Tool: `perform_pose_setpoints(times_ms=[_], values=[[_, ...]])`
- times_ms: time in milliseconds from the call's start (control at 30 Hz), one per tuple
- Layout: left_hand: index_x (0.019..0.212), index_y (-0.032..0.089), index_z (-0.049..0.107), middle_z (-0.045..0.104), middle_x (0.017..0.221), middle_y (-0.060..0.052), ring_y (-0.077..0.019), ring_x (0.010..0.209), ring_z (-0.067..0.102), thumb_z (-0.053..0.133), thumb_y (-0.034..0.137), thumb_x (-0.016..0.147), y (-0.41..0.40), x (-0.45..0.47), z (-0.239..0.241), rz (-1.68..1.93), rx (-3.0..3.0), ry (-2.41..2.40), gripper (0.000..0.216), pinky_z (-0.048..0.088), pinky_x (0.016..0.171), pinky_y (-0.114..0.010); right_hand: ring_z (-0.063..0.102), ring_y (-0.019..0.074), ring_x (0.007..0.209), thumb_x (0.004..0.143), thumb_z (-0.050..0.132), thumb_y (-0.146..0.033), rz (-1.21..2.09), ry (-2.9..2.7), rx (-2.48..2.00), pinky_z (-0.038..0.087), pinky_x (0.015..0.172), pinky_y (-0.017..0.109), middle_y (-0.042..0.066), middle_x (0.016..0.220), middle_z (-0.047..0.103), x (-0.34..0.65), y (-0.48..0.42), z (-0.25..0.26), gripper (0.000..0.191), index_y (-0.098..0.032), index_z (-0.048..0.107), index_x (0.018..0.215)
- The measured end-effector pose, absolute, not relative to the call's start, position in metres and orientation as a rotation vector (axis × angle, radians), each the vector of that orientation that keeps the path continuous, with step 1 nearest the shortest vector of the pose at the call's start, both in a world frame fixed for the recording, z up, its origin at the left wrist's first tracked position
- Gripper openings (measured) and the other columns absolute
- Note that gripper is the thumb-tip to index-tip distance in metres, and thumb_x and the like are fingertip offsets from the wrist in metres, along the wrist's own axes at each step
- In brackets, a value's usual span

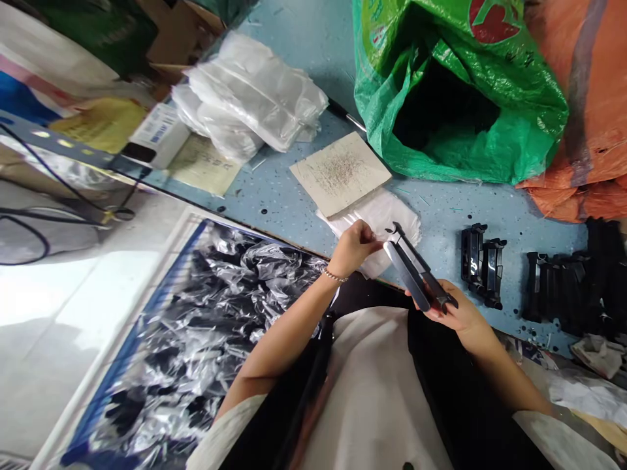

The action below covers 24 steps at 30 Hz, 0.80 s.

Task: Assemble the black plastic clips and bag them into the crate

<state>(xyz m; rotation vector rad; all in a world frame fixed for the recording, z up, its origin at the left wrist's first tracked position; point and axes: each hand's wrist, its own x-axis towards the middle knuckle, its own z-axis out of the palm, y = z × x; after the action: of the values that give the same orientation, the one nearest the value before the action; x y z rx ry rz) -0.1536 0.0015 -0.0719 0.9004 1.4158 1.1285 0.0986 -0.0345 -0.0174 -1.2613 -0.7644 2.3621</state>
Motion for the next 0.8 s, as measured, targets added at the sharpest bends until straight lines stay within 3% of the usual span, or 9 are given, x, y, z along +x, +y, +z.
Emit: perform_pose_setpoints(times_ms=[200, 333, 433, 567, 667, 800], values=[[0.086, 0.02, 0.049, 0.07, 0.072, 0.0, -0.0118, 0.062, 0.065, 0.074, 0.027, 0.077, -0.002, -0.152, -0.075, 1.041, 0.818, 1.235, 0.027, 0.049, 0.058, -0.022, 0.031, 0.004, 0.037, 0.078, 0.073, -0.041, 2.445, -0.543, -1.198, 0.026, 0.029, 0.017, 0.003, 0.066, 0.066, 0.12, -0.041, -0.013, 0.027, -0.015, 0.076, 0.085], [0.082, 0.021, 0.045, 0.069, 0.072, 0.001, -0.0123, 0.063, 0.066, 0.072, 0.017, 0.078, -0.005, -0.148, -0.077, 1.052, 0.95, 1.323, 0.027, 0.051, 0.057, -0.022, 0.037, 0.0044, 0.041, 0.081, 0.075, -0.036, 2.609, -0.312, -1.116, 0.033, 0.031, 0.013, 0.002, 0.065, 0.064, 0.113, -0.053, -0.026, 0.025, -0.012, 0.075, 0.088], [0.088, 0.019, 0.06, 0.076, 0.092, -0.006, -0.0169, 0.084, 0.071, 0.056, 0.01, 0.09, -0.012, -0.152, -0.072, 1.058, 1.4, 1.518, 0.01, 0.06, 0.076, -0.031, 0.042, 0.0018, 0.047, 0.075, 0.083, -0.031, 2.511, -0.153, -1.086, 0.038, 0.037, 0.007, 0.004, 0.078, 0.07, 0.108, -0.058, -0.036, 0.028, -0.011, 0.075, 0.093], [0.115, 0.019, 0.071, 0.072, 0.127, -0.012, -0.0231, 0.115, 0.068, 0.044, 0.007, 0.096, -0.018, -0.158, -0.068, 0.983, 1.936, 1.624, 0.035, 0.058, 0.102, -0.041, 0.045, 0.0022, 0.046, 0.085, 0.076, -0.032, 2.514, -0.136, -1.015, 0.043, 0.039, 0.007, 0.003, 0.078, 0.07, 0.111, -0.06, -0.033, 0.024, -0.011, 0.074, 0.096], [0.139, 0.017, 0.06, 0.064, 0.139, -0.013, -0.0221, 0.129, 0.062, 0.044, 0.003, 0.092, -0.018, -0.157, -0.07, 1.043, 1.987, 1.523, 0.051, 0.054, 0.111, -0.039, 0.045, 0.003, 0.044, 0.094, 0.065, -0.031, 2.662, -0.056, -0.954, 0.043, 0.038, 0.007, 0.002, 0.073, 0.065, 0.106, -0.056, -0.036, 0.024, -0.009, 0.072, 0.098], [0.156, 0.02, 0.042, 0.054, 0.15, -0.015, -0.0225, 0.141, 0.054, 0.042, 0.001, 0.091, -0.024, -0.156, -0.07, 1.097, 1.963, 1.494, 0.068, 0.051, 0.114, -0.036, 0.042, 0.0029, 0.046, 0.099, 0.055, -0.025, 2.681, 0.062, -0.867, 0.042, 0.037, 0.006, 0.001, 0.075, 0.062, 0.092, -0.042, -0.057, 0.02, -0.01, 0.067, 0.102]])
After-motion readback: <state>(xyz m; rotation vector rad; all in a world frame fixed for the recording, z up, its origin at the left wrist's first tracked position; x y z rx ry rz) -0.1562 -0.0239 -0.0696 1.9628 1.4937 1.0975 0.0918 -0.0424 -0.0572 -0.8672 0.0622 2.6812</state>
